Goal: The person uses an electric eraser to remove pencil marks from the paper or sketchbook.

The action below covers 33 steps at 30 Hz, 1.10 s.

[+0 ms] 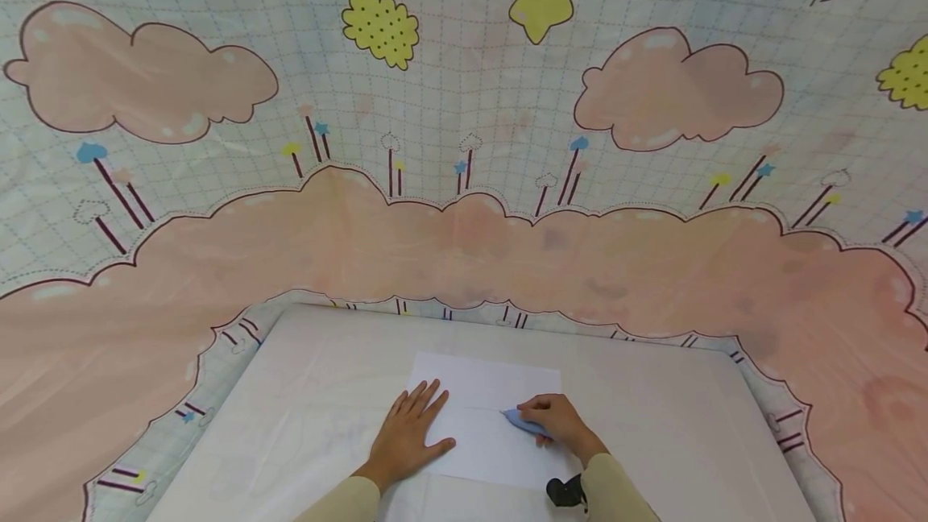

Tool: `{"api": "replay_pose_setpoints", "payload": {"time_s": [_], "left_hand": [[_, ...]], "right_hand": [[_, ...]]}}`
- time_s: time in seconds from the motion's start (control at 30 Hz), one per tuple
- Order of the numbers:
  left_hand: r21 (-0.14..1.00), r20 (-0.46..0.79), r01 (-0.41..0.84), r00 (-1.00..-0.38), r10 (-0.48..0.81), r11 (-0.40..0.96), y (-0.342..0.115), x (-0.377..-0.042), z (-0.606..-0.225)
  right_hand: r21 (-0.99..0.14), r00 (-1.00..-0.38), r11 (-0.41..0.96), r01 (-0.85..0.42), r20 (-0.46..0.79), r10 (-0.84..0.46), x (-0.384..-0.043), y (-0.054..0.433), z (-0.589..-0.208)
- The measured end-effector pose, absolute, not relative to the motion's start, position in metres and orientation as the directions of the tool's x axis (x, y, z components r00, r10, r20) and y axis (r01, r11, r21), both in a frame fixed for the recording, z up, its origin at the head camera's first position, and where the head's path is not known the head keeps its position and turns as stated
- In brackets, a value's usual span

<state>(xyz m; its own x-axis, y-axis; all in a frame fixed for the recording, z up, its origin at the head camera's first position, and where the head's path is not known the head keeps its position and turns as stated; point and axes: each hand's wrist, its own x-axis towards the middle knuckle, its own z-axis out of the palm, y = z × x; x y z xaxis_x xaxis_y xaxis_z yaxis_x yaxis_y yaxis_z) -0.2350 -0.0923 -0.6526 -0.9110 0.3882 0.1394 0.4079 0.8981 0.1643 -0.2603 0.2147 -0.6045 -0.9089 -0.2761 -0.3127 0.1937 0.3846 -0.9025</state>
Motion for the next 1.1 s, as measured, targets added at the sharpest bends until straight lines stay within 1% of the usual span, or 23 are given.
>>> {"api": "replay_pose_setpoints", "payload": {"time_s": [1.1], "left_hand": [[0.177, 0.151, 0.405, -0.912, 0.382, 0.897, -0.0922, -0.2329, -0.6505]], "right_hand": [[-0.906, -0.904, 0.378, 0.192, -0.313, -0.29, -0.2606, 0.2211, -0.6033]]}}
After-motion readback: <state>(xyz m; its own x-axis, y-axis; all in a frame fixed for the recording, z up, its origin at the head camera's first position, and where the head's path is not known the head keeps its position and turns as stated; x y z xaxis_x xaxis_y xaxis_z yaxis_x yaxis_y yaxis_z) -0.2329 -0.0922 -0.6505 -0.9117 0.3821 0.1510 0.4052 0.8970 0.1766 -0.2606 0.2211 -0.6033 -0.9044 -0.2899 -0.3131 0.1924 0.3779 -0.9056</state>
